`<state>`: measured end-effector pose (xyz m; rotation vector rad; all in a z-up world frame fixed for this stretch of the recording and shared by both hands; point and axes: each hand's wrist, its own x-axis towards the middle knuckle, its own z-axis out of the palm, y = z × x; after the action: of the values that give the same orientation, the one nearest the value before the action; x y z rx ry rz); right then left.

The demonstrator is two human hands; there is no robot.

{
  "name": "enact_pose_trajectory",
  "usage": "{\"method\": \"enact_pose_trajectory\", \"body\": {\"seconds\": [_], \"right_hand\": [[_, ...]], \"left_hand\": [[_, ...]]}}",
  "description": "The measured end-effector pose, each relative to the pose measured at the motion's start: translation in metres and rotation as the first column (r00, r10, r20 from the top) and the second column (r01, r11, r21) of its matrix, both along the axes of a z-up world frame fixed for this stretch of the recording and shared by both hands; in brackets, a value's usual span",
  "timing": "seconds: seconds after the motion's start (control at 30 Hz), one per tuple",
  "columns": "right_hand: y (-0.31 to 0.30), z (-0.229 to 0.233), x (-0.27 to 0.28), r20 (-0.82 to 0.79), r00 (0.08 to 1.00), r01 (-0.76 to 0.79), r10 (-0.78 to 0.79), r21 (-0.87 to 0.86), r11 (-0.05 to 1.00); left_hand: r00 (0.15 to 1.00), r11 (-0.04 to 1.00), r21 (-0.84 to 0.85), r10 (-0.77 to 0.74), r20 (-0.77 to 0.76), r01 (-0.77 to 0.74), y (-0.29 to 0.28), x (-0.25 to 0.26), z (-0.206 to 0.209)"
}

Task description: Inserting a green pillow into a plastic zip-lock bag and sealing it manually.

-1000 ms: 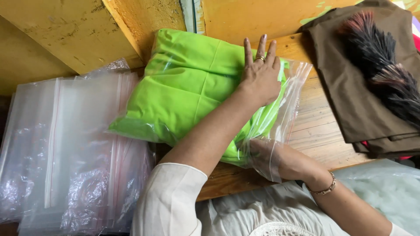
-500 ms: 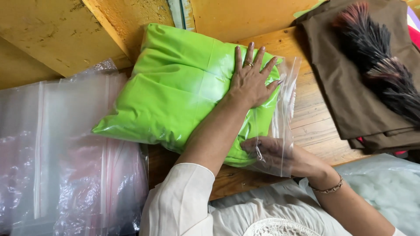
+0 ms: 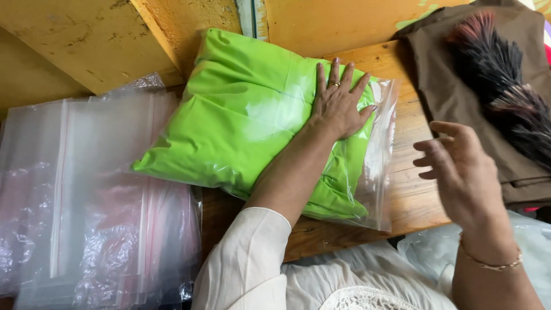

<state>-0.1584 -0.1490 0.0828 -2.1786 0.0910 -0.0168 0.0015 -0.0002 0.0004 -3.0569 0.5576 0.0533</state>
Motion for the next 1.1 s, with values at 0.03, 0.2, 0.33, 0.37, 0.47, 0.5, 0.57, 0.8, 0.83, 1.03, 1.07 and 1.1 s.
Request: {"method": "enact_pose_trajectory", "body": {"seconds": [0.03, 0.2, 0.33, 0.37, 0.47, 0.5, 0.57, 0.8, 0.83, 1.03, 1.07, 1.1], "right_hand": [[0.007, 0.005, 0.0, -0.067, 0.997, 0.002, -0.031, -0.385, 0.923], [0.046, -0.031, -0.009, -0.246, 0.951, -0.261, 0.185, -0.324, 0.91], [0.019, -0.077, 0.005, -0.047, 0.948, -0.317, 0.314, -0.189, 0.929], [0.012, -0.065, 0.005, -0.048, 0.947, -0.322, 0.319, -0.188, 0.928], [-0.006, -0.033, 0.008, 0.02, 0.918, -0.396, 0.396, 0.022, 0.918], [-0.012, -0.024, 0.009, 0.077, 0.912, -0.403, 0.403, -0.016, 0.915], [-0.025, -0.011, 0.012, 0.126, 0.901, -0.411, 0.414, -0.051, 0.91], [-0.066, 0.001, 0.028, 0.263, 0.915, -0.051, 0.305, -0.675, 0.736], [-0.07, -0.002, 0.028, 0.501, 0.78, 0.047, 0.375, -0.644, 0.763], [0.06, 0.05, 0.028, 0.361, 0.83, -0.113, 0.426, -0.639, 0.761], [0.073, 0.044, 0.044, 0.362, 0.827, -0.117, 0.43, -0.637, 0.762], [0.086, 0.037, 0.059, 0.254, 0.883, -0.126, 0.395, -0.682, 0.721]], "left_hand": [[1.0, 1.0, 0.01, 0.003, -0.011, -0.003, 0.0, -0.001, 0.003], [0.999, 0.998, -0.053, 0.039, -0.02, -0.04, 0.003, -0.007, 0.012], [0.996, 0.984, -0.157, 0.081, -0.031, -0.084, 0.007, -0.009, 0.019], [0.996, 0.984, -0.156, 0.086, -0.033, -0.09, 0.009, -0.003, 0.025], [0.975, 0.87, -0.44, 0.18, -0.133, -0.221, 0.017, 0.014, 0.055], [0.952, 0.774, -0.558, 0.212, -0.218, -0.3, 0.022, 0.018, 0.073], [0.921, 0.653, -0.652, 0.232, -0.312, -0.385, 0.036, 0.007, 0.113], [0.945, 0.946, -0.096, 0.296, -0.137, -0.31, 0.108, -0.038, 0.142], [0.949, 0.951, -0.06, 0.297, -0.103, -0.304, 0.115, -0.045, 0.133], [0.901, 0.9, -0.062, 0.429, -0.065, -0.432, 0.115, -0.09, 0.105], [0.899, 0.897, -0.06, 0.434, -0.064, -0.438, 0.116, -0.087, 0.098], [0.868, 0.866, -0.074, 0.487, -0.095, -0.494, 0.117, -0.084, 0.091]]}}
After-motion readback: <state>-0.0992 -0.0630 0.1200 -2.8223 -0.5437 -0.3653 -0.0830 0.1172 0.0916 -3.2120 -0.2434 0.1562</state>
